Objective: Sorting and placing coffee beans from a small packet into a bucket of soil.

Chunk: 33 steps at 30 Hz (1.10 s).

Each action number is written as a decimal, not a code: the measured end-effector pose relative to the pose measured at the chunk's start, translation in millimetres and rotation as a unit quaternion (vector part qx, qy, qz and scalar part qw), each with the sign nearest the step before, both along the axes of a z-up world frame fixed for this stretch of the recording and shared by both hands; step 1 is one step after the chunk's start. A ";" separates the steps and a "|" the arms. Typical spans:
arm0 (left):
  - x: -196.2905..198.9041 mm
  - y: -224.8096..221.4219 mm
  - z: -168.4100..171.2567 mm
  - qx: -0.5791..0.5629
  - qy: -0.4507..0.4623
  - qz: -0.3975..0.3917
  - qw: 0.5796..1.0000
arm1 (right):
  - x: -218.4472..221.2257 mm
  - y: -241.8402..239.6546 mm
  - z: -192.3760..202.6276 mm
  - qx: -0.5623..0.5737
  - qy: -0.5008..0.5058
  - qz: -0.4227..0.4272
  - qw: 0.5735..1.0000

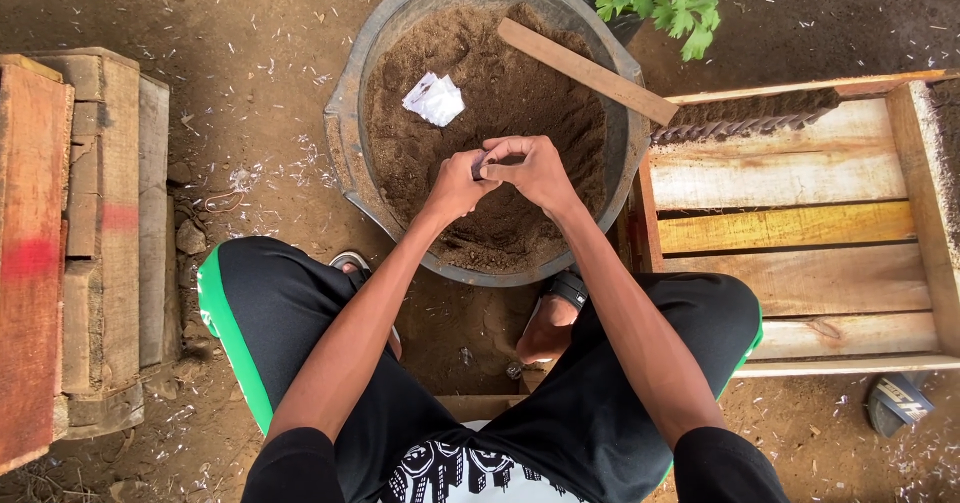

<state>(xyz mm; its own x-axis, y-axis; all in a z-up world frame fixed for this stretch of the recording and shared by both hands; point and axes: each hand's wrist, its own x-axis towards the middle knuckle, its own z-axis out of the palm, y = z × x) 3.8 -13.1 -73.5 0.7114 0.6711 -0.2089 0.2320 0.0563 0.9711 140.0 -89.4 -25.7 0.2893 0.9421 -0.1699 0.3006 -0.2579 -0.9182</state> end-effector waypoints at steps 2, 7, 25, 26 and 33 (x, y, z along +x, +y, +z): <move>0.5 2.5 -8.8 0.002 0.001 0.001 1.000 | -1.5 1.2 0.6 0.008 0.027 -0.005 1.000; 6.2 10.9 -36.4 -0.001 -0.012 0.008 1.000 | -8.4 0.1 23.6 0.003 -0.001 0.025 1.000; -25.6 21.8 -0.3 -0.212 -0.176 0.082 0.958 | -45.1 -0.2 -141.7 -0.116 -0.291 0.211 0.926; -25.7 22.0 -4.4 -0.214 -0.176 0.081 0.958 | -42.2 -0.5 -141.8 -0.117 -0.291 0.211 0.926; -21.7 17.4 -2.4 -0.162 -0.096 0.086 0.978 | -9.8 -3.0 -102.0 -0.190 -0.181 0.155 0.952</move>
<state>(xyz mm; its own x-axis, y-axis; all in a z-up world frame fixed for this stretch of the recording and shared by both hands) -17.9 4.3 -75.9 0.6416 0.7045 -0.3035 0.0067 0.3905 0.9206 130.2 -92.4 -127.7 0.1122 0.8821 -0.4575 0.6954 -0.3986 -0.5980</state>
